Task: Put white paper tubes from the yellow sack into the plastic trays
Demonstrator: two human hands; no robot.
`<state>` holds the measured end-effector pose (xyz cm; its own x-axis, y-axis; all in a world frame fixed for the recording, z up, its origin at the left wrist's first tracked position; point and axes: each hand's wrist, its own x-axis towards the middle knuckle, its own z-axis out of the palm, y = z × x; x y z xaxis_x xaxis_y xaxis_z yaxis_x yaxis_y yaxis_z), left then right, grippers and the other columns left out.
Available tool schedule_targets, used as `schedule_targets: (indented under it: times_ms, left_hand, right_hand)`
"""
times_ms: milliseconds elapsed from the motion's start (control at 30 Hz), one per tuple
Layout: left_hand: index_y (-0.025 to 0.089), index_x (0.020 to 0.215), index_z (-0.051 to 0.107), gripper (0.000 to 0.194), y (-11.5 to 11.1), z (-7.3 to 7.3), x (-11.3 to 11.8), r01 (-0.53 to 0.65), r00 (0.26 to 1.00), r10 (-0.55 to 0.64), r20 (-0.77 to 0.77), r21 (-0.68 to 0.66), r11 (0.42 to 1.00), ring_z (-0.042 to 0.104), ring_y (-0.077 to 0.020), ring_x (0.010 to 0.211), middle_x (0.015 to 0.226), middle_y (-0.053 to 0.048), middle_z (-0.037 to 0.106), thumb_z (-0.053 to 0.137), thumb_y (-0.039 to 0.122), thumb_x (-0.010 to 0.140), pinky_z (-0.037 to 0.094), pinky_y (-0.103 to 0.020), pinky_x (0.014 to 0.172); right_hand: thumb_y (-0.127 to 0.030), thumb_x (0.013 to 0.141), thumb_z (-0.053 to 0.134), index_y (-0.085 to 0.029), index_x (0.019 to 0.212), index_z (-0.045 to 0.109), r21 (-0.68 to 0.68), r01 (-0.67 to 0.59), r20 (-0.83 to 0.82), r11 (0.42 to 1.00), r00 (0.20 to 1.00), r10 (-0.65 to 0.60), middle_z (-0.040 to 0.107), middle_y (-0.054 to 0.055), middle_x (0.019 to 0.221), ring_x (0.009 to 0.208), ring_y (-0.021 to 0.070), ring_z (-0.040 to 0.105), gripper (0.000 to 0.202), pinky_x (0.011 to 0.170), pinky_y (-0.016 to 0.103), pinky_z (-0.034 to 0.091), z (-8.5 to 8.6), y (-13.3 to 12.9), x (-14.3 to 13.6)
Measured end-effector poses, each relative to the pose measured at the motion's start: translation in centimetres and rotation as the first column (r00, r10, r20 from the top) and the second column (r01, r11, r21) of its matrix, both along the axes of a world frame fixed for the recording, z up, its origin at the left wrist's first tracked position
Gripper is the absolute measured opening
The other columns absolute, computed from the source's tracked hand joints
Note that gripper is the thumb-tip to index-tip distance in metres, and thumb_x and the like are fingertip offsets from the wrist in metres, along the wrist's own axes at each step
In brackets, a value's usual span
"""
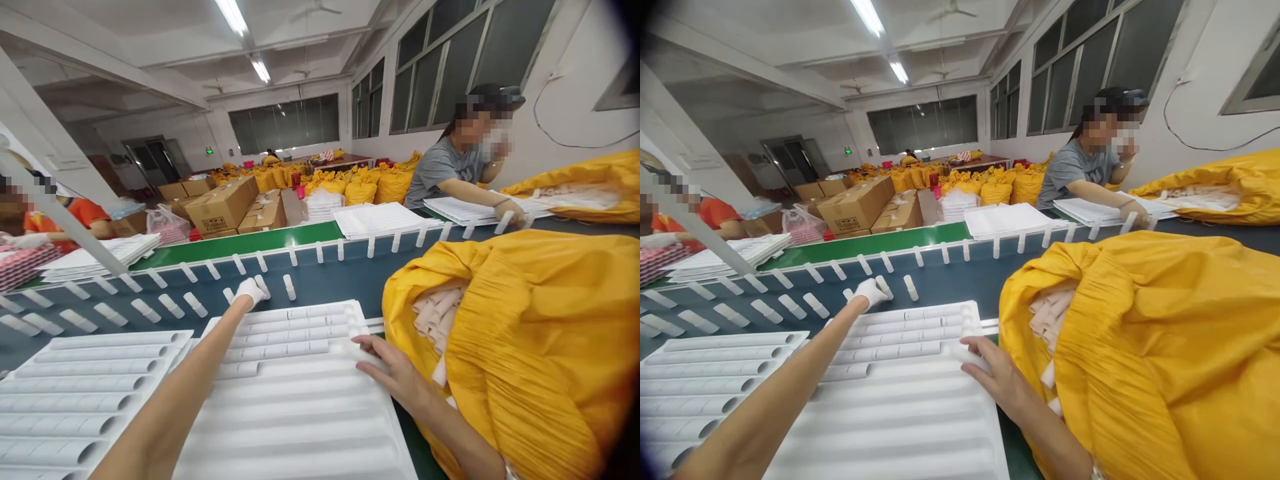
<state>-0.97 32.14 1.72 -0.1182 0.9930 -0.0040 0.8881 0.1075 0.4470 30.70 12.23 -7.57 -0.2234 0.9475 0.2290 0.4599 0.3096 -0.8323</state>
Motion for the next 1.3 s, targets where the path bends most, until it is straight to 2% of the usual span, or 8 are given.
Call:
schedule_targets:
  times_ms: [133, 233, 333, 567, 767, 933, 1167, 1300]
  left_hand:
    - [0.016, 0.12, 0.062, 0.025, -5.4, 0.1, 1.1, 0.171, 0.983, -0.16, -0.086, 0.143, 0.975, 0.059, -0.0263, 0.117, 0.125, -0.012, 0.062, 0.055, 0.023, 0.098, 0.047, -0.046, 0.102]
    - [0.02, 0.104, 0.069, 0.017, -11.3, -1.8, 4.3, 0.465, 0.884, -0.454, -0.107, 0.125, 0.876, 0.061, -0.0252, 0.11, 0.112, -0.01, 0.068, 0.056, 0.02, 0.093, 0.046, -0.038, 0.101]
    - [0.02, 0.09, 0.071, 0.01, -14.9, -4.0, 7.2, 0.601, 0.796, -0.59, -0.132, 0.07, 0.796, 0.062, -0.0291, 0.104, 0.102, -0.01, 0.069, 0.063, 0.016, 0.084, 0.046, -0.041, 0.096]
    - [0.016, 0.075, 0.059, 0.012, -15.3, -3.3, 8.3, 0.562, 0.827, -0.559, -0.056, 0.066, 0.824, 0.062, -0.0289, 0.088, 0.091, -0.013, 0.064, 0.057, 0.02, 0.087, 0.048, -0.04, 0.08]
    - [0.021, 0.108, 0.055, 0.022, -21.6, -0.4, 8.3, 0.626, 0.737, -0.624, 0.26, 0.083, 0.775, 0.066, -0.0194, 0.093, 0.105, -0.005, 0.068, 0.038, 0.033, 0.102, 0.052, -0.029, 0.082]
    - [0.022, 0.108, 0.059, 0.028, -25.4, 0.8, 7.5, 0.605, 0.646, -0.522, 0.558, 0.043, 0.795, 0.061, -0.0193, 0.096, 0.104, -0.003, 0.065, 0.042, 0.044, 0.101, 0.049, -0.028, 0.085]
    - [0.024, 0.115, 0.064, 0.031, -28.1, 0.2, 6.9, 0.671, 0.532, -0.529, 0.661, 0.052, 0.74, 0.059, -0.0204, 0.102, 0.111, -0.004, 0.063, 0.044, 0.042, 0.101, 0.045, -0.029, 0.092]
    - [0.024, 0.113, 0.061, 0.026, -29.2, -0.6, 6.2, 0.62, 0.557, -0.486, 0.674, 0.052, 0.783, 0.059, -0.0201, 0.101, 0.111, -0.003, 0.064, 0.046, 0.042, 0.101, 0.044, -0.028, 0.092]
  right_hand:
    - [-0.039, 0.094, 0.061, -0.022, 0.106, 0.063, 0.052, 0.105, 0.027, 0.993, 0.994, -0.107, 0.068, 0.007, 0.107, 0.103, 0.0263, 0.064, 0.021, 0.093, 0.041, 0.053, 0.1, 0.3, 0.2]
    - [-0.036, 0.095, 0.059, -0.022, 0.106, 0.063, 0.109, 0.1, 0.043, 0.989, 0.994, -0.105, 0.067, 0.007, 0.108, 0.106, 0.026, 0.063, 0.018, 0.096, 0.041, 0.051, 0.7, 0.3, 0.2]
    - [-0.037, 0.095, 0.059, -0.022, 0.107, 0.063, 0.139, 0.08, 0.067, 0.987, 0.994, -0.09, 0.068, 0.007, 0.11, 0.108, 0.0264, 0.063, 0.019, 0.097, 0.041, 0.051, 1.7, -0.1, 0.2]
    - [-0.035, 0.096, 0.059, -0.023, 0.112, 0.064, 0.211, 0.027, 0.085, 0.977, 0.995, -0.046, 0.069, 0.007, 0.111, 0.109, 0.0258, 0.064, 0.02, 0.097, 0.04, 0.051, 3.8, -1.6, 1.4]
    - [-0.039, 0.094, 0.067, -0.022, 0.1, 0.061, 0.27, 0.021, 0.085, 0.963, 0.995, -0.045, 0.067, 0.005, 0.097, 0.093, 0.0226, 0.066, 0.019, 0.081, 0.034, 0.055, 5.8, -3.8, 0.9]
    - [-0.047, 0.096, 0.064, -0.02, 0.099, 0.063, 0.331, -0.133, 0.099, 0.934, 0.989, 0.106, 0.068, 0.007, 0.097, 0.092, 0.022, 0.066, 0.028, 0.079, 0.033, 0.054, 7.3, -5.5, 0.1]
    - [-0.053, 0.095, 0.064, -0.018, 0.1, 0.065, 0.284, -0.278, 0.184, 0.918, 0.955, 0.232, 0.068, 0.006, 0.093, 0.088, 0.0202, 0.066, 0.035, 0.078, 0.029, 0.052, 8.1, -7.5, -1.0]
    - [-0.054, 0.087, 0.073, -0.019, 0.111, 0.061, 0.153, -0.33, 0.253, 0.931, 0.924, 0.286, 0.067, 0.003, 0.094, 0.08, 0.0175, 0.062, 0.045, 0.071, 0.025, 0.049, 8.9, -8.4, -1.1]
